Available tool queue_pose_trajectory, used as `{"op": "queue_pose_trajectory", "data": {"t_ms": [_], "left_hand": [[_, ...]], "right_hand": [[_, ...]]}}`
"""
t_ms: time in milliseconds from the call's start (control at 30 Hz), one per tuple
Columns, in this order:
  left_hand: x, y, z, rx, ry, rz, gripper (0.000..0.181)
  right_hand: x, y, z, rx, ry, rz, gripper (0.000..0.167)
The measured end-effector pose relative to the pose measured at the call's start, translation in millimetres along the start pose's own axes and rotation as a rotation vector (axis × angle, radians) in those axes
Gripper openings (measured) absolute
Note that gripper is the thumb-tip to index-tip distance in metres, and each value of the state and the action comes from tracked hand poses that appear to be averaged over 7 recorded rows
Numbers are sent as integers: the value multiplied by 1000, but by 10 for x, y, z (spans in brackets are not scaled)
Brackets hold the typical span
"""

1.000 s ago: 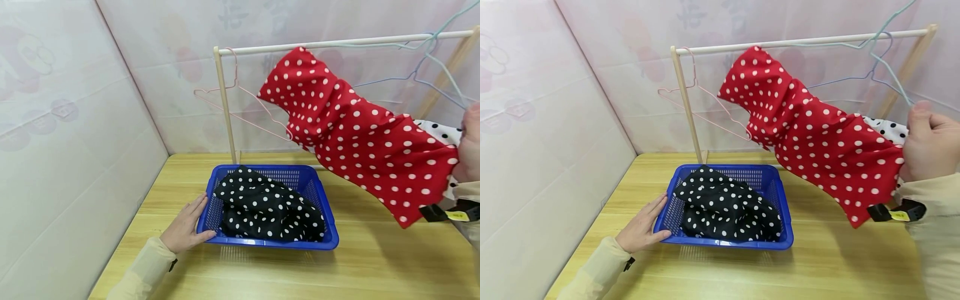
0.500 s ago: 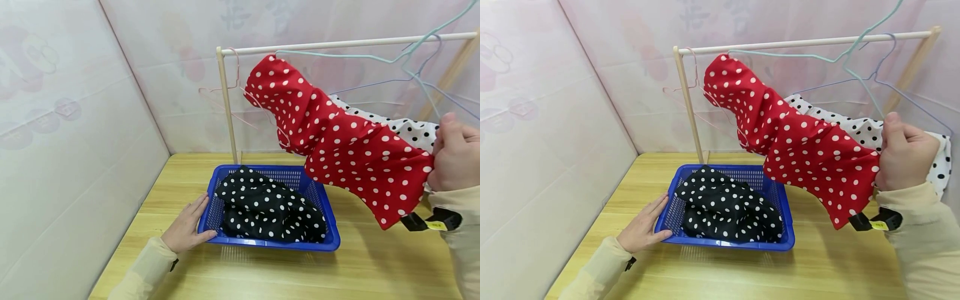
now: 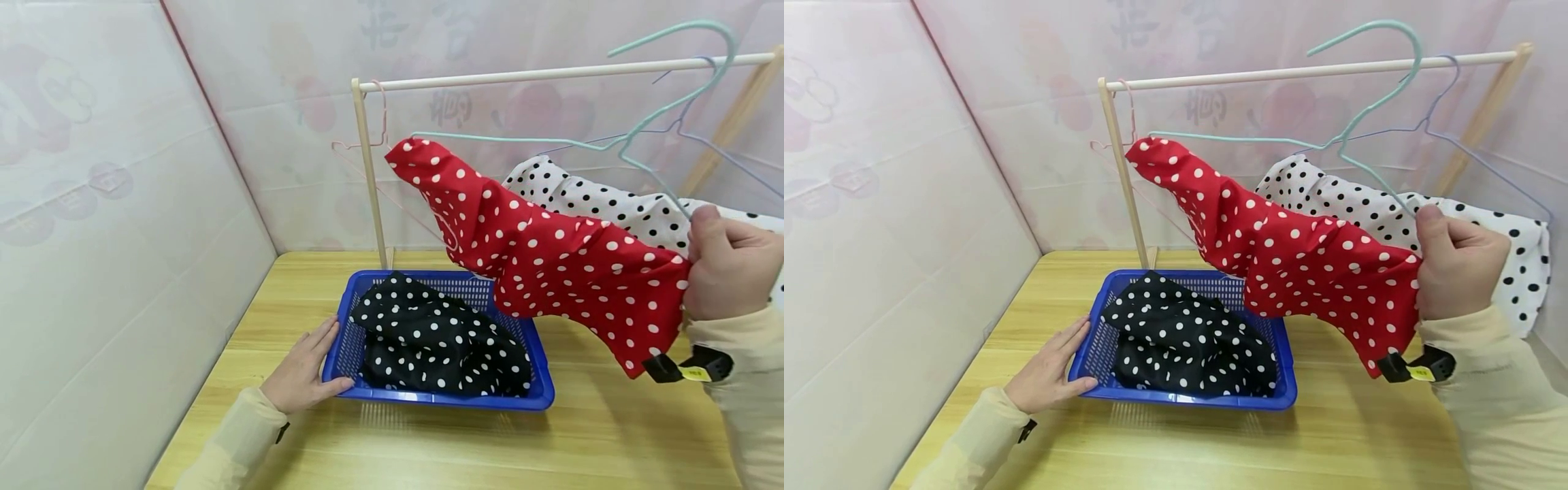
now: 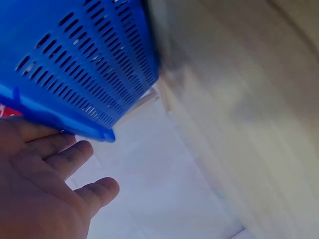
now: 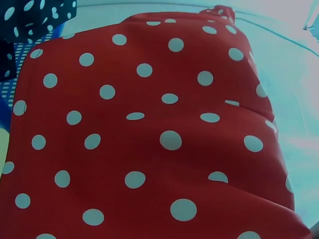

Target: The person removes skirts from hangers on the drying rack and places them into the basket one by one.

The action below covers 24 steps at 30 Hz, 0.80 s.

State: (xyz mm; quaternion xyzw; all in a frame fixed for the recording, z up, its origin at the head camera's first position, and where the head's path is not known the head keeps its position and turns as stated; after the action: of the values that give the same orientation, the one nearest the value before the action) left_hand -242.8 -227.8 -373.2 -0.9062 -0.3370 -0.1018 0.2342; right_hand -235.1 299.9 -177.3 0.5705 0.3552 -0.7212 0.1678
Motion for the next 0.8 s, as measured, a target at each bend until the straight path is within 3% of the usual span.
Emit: {"op": "queue_pose_trajectory", "data": {"t_ms": [67,167,300,400,567,800], "left_hand": [[17,-44,-72,26,-13,35,100],[72,-183,-253,112,-11,118,97],[150,-480,-556,310,10,241,85],[209,-749,-774,435,23,297,79],[322,-1157,-1022,482,94,266,82],[418,-1563,-1098,466,194,247,91]], "right_hand": [[-9,20,5,-6,87,-57,53],[-31,47,0,-18,219,-114,52],[-52,75,12,-46,257,-159,49],[-58,96,35,-63,263,-198,45],[-43,112,49,-77,267,-235,38],[-11,127,95,-179,179,-339,29]]}}
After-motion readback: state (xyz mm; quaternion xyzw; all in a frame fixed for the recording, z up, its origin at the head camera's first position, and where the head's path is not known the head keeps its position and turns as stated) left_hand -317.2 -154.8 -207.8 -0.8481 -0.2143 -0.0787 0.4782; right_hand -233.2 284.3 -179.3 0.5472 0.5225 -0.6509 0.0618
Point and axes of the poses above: each hand's wrist, its own y-axis away from the middle knuckle, its own z-axis out of the palm, x = y × z, the point moved 3 cm from there along -y, towards the middle knuckle, and after that the axes turned 11 degrees about z, right-handed, at the moved point
